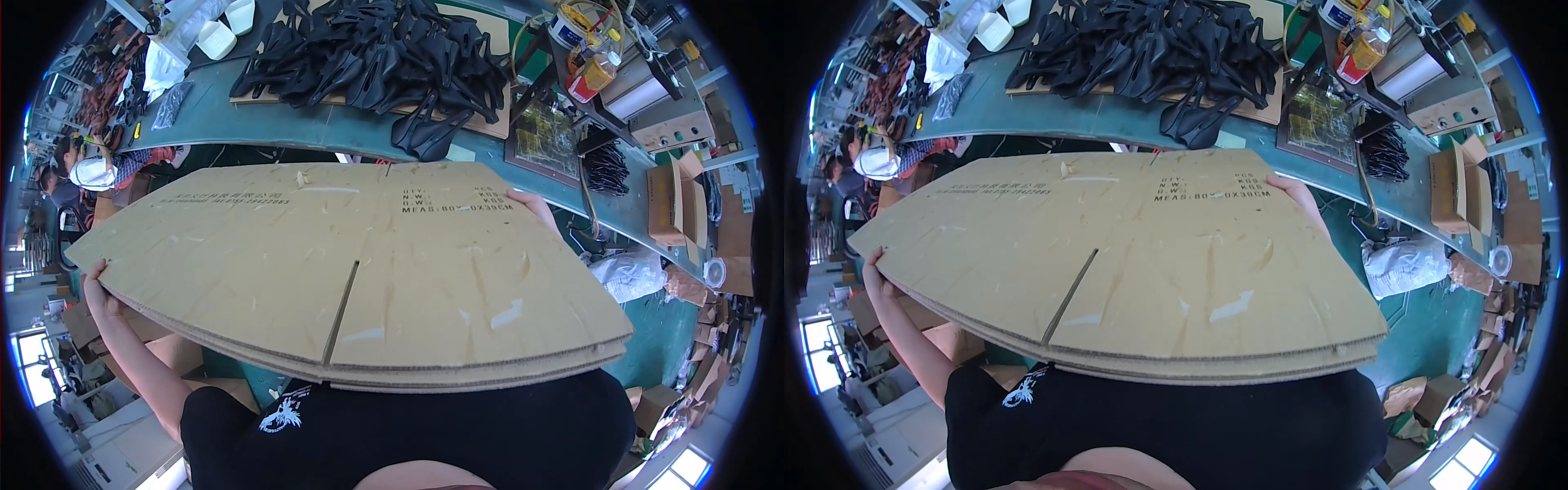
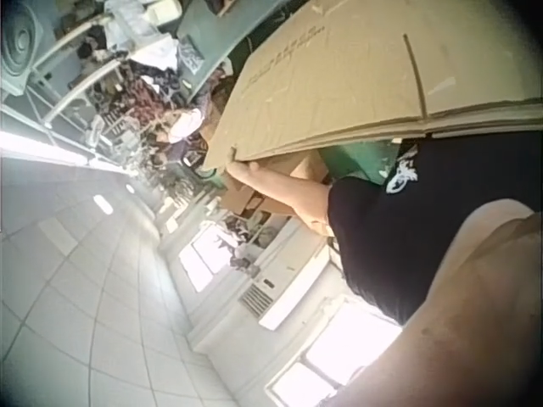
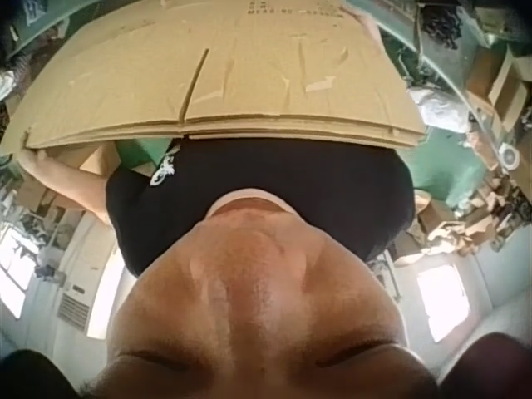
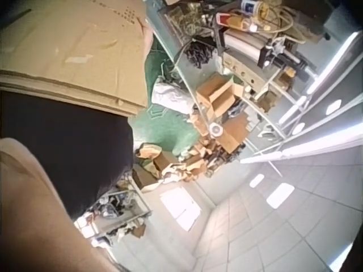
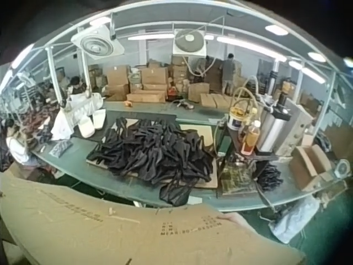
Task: Unpack bicycle saddles from a cardboard box using a utility knife and organize them on a workbench.
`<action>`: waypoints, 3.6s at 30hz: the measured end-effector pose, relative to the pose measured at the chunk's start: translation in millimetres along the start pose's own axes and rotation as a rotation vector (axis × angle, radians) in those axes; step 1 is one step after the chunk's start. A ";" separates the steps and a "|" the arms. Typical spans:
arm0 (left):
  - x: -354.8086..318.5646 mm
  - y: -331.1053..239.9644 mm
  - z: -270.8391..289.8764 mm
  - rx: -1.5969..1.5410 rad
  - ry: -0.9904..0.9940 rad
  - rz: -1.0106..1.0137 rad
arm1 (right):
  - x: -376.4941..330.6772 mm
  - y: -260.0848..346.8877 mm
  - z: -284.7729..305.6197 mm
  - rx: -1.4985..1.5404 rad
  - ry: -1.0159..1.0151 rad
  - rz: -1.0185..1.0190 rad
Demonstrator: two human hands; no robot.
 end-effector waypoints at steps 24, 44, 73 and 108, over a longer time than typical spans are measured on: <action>-133.5 -57.2 156.4 -0.203 -0.266 -0.154 | -19.2 -60.9 -100.6 -0.508 -0.104 0.342; -167.5 -34.6 -187.9 -0.499 -0.143 -0.554 | -22.3 49.8 -163.3 0.150 0.584 0.462; 185.8 139.1 -1083.3 -0.728 0.680 -0.171 | 154.1 298.5 2.9 0.305 0.475 0.231; 52.6 240.4 -775.0 0.398 1.094 0.039 | 163.7 278.3 63.0 -0.509 -0.267 0.138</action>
Point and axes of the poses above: each hand's wrist, its own x-axis towards the middle knuckle, its own z-axis out of the back of the hand, y = z × x, the point moved 5 cm from there along x, towards the middle knuckle, and after that the axes turned 8 degrees about -z, right-handed, at the moved point
